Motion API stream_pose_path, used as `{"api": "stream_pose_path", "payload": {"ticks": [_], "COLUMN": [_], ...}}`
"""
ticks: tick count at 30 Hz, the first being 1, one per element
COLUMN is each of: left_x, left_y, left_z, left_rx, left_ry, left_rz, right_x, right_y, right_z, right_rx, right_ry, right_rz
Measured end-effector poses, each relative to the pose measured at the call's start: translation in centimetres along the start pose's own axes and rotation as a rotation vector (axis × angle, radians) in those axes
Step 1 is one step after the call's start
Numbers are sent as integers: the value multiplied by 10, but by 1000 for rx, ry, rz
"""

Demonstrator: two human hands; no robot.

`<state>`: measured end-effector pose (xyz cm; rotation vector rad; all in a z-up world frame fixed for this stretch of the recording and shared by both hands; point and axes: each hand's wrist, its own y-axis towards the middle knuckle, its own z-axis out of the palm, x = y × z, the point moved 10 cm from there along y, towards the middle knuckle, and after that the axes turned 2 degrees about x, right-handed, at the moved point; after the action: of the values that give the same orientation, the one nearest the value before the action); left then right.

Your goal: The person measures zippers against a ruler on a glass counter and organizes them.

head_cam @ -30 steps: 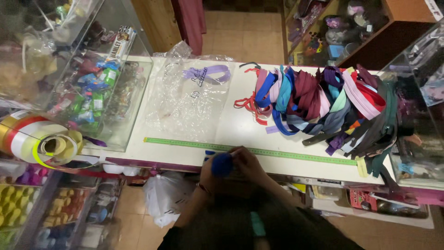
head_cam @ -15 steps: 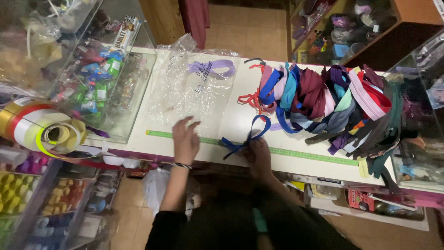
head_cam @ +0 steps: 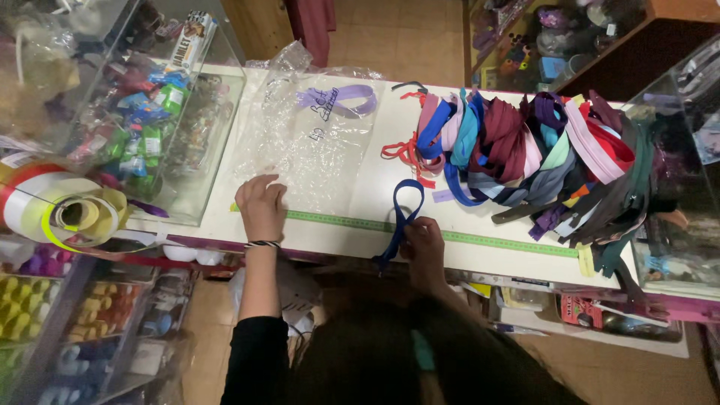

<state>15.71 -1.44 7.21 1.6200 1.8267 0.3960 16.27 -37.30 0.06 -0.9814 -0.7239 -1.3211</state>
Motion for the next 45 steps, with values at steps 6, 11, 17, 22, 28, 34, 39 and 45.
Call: {"api": "stream_pose_path", "payload": {"ticks": [6,11,17,22,28,34,39,45], "left_x": [-4,0,22,-24,-136,-211,-219,-218], "left_y": [5,10,5,3,4,2,-13,-24], "left_z": [-9,-15,6,18,15,-44,-29,-26], "left_rx": [145,-32,-126,-134,-155,-317,-221,-230], "left_ry": [-57,114,177,109,-59,-184,-230,-222], "left_rz": [-1,65,61,153,303,404,461,486], "right_x": [14,31,19,1,-34,-23,9,-41], "right_y": [-4,-1,-3,-5,-5,7,53,147], "right_z": [1,0,2,5,27,26,51,116], "right_rx": [-12,-15,27,101,461,284,120,214], "right_ry": [-42,-33,-34,-74,-298,-176,-59,132], "right_rz": [-23,-108,-107,-13,31,62,14,-11]}}
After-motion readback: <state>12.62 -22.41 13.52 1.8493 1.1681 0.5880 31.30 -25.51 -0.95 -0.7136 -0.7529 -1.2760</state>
